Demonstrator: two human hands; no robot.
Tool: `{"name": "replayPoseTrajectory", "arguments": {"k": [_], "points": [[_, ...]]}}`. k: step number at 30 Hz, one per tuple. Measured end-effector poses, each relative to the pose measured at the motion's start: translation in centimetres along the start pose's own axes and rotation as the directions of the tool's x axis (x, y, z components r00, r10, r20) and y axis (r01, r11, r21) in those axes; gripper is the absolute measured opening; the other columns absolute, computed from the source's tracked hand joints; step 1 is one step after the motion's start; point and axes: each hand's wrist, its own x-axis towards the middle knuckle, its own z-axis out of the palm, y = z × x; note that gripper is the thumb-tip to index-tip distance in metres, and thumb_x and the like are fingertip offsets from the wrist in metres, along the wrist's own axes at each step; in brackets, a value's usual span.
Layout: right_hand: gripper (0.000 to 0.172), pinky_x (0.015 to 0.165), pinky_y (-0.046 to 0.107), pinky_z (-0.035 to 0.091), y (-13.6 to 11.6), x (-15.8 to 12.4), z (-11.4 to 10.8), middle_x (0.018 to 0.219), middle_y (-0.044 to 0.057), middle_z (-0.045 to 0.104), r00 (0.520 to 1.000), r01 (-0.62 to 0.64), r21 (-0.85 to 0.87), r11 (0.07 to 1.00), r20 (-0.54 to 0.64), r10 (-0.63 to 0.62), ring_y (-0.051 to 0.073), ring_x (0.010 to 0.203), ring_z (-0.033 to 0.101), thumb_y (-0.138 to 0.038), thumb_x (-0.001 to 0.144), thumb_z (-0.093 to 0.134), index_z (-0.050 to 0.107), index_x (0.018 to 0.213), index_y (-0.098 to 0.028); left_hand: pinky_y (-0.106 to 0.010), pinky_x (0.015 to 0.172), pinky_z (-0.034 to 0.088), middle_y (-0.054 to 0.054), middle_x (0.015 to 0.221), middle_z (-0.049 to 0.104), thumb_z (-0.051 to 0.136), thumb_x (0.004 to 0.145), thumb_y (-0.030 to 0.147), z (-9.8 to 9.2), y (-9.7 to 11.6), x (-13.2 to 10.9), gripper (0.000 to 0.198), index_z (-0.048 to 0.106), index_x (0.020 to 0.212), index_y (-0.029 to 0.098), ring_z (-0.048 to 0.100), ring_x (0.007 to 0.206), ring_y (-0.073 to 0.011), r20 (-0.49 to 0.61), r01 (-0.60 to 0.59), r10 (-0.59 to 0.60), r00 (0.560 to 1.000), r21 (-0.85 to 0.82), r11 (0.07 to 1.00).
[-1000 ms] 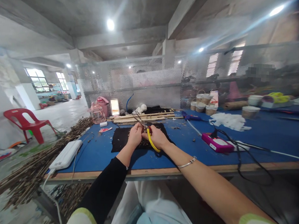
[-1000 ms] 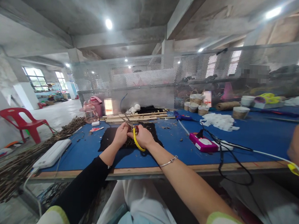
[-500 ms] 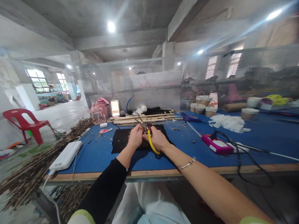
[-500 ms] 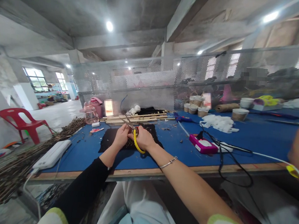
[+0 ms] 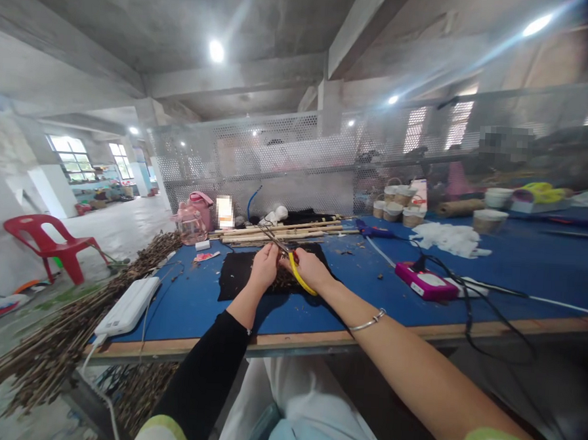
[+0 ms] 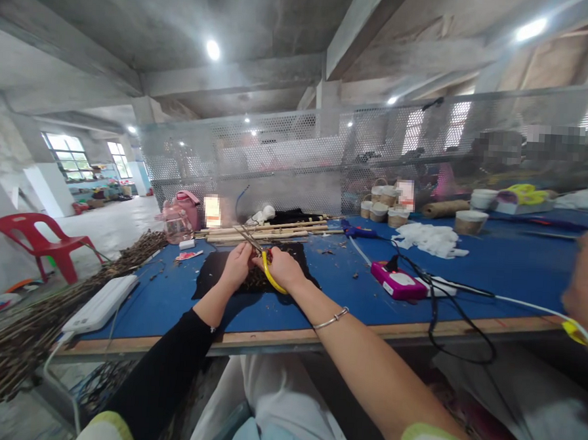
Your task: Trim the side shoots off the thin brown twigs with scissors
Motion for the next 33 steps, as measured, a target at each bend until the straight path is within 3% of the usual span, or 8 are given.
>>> {"name": "replayPoseTrajectory", "arguments": {"k": [6,14,23,27,30,33], "points": [[0.042,0.054,0.022,0.033,0.4,0.2,0.3,0.072,0.007,0.062,0.997,0.062,0.097,0.993,0.04,-0.066,0.017,0.066,0.057,-0.059,0.076,0.046,0.052,0.077,-0.018,-0.018,0.044,0.031,0.006,0.056,0.034,0.046,0.078,0.045,0.4,0.6,-0.4,0.03,0.04,0.067,0.018,0.033,0.045,-0.0054,0.049,0.118,-0.111,0.993,-0.181,0.976],[0.043,0.057,0.021,0.034,0.4,-0.2,-0.4,0.079,0.007,0.062,0.994,0.088,0.095,0.992,0.062,-0.094,0.017,0.07,0.057,-0.054,0.072,0.056,0.048,0.091,-0.016,-0.021,0.053,0.037,0.002,0.06,0.046,0.047,0.078,0.043,0.2,0.1,-0.4,0.029,0.052,0.07,0.015,0.042,0.055,-0.0086,0.082,0.005,-0.01,0.997,0.062,0.998],[0.039,0.052,0.021,0.032,0.4,0.1,-0.1,0.065,0.004,0.058,0.995,0.102,0.106,0.989,0.009,-0.104,0.014,0.058,0.051,-0.056,0.073,0.051,0.052,0.071,-0.017,-0.019,0.042,0.026,0.006,0.051,0.032,0.043,0.078,0.051,0.5,0.2,-0.6,0.037,0.039,0.063,0.017,0.03,0.043,-0.0054,0.109,0.058,-0.057,0.992,-0.007,0.998],[0.037,0.052,0.021,0.032,0.9,0.4,0.0,0.062,0.002,0.056,0.996,0.067,0.117,0.991,-0.067,-0.06,0.013,0.056,0.048,-0.054,0.07,0.055,0.052,0.069,-0.017,-0.018,0.04,0.023,0.007,0.05,0.03,0.045,0.076,0.053,0.5,0.8,-0.8,0.038,0.04,0.064,0.017,0.027,0.041,-0.0045,0.135,0.121,-0.109,0.985,-0.088,0.989],[0.034,0.056,0.021,0.035,1.3,0.7,-0.1,0.064,0.0,0.056,0.985,0.06,0.254,0.965,-0.169,-0.017,0.012,0.059,0.049,-0.051,0.07,0.054,0.052,0.071,-0.017,-0.017,0.038,0.02,0.006,0.051,0.034,0.046,0.075,0.051,0.5,1.1,-0.9,0.036,0.041,0.067,0.017,0.025,0.04,-0.0036,0.209,0.212,-0.168,0.963,-0.207,0.955],[0.032,0.058,0.022,0.037,1.6,1.1,-0.6,0.066,-0.001,0.055,0.983,0.093,0.475,0.875,-0.186,-0.004,0.011,0.06,0.049,-0.047,0.065,0.059,0.05,0.072,-0.017,-0.016,0.036,0.017,0.006,0.052,0.035,0.048,0.074,0.051,0.6,1.1,-1.0,0.035,0.041,0.069,0.017,0.024,0.039,-0.0027,0.334,0.317,-0.227,0.915,-0.248,0.915]]}}
